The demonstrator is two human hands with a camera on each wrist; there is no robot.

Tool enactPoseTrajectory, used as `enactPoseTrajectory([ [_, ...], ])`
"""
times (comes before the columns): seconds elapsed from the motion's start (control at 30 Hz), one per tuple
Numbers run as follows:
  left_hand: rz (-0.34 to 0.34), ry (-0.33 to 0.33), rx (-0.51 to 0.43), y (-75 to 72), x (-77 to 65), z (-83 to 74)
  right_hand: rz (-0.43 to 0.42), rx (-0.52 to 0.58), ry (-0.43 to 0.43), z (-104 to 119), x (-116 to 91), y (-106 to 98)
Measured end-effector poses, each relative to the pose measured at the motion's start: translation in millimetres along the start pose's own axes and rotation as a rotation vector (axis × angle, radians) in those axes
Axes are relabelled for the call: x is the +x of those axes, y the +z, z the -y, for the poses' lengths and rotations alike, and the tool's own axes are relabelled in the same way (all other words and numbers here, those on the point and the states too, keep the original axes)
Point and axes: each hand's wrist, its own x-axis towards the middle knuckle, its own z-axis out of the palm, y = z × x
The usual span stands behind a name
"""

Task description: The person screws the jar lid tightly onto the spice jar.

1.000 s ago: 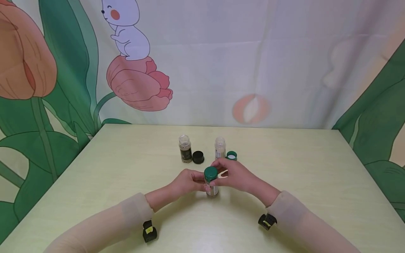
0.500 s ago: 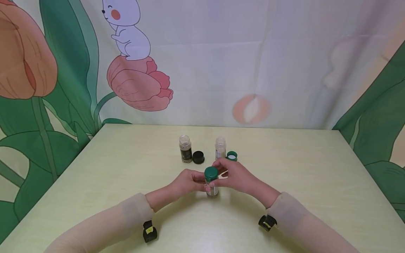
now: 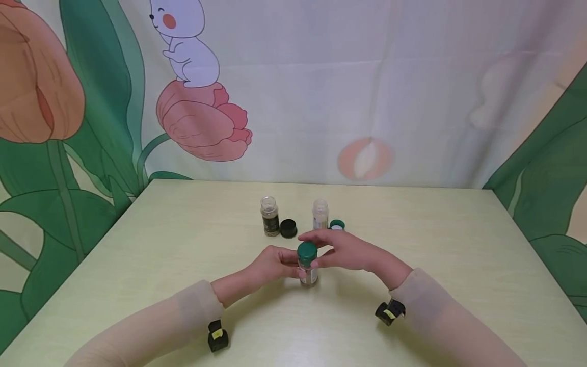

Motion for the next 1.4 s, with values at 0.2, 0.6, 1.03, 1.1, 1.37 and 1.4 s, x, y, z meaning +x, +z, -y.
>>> enactPoseTrajectory([
  [0.2,0.002,-0.003,-0.005,0.8,0.3,-0.7,0.0,0.0,0.004,0.6,-0.1,0.1],
  [0.6,-0.003,0.003,-0.03,-0.5,-1.1,0.4,-0.067,-0.004,-0.026,4.5,1.3,4.9],
  [1.03,0.006,0.003,-0.021,-1.2,-1.3,-0.3,-0.109,0.008,0.021,-0.9,2.1,9.5],
  [1.1,0.006,0.003,-0.021,-1.1,-1.3,-0.3,-0.118,0.014,0.029,-1.6,2.0,10.2],
  [1.37,0.005,0.005,-0.022,-0.6,-0.8,-0.2,-0.174,0.045,0.051,-5.6,2.5,15.2],
  [1.4,0.006,0.008,-0.023,-0.6,-0.7,0.1,-0.18,0.047,0.052,-6.1,2.6,15.9],
])
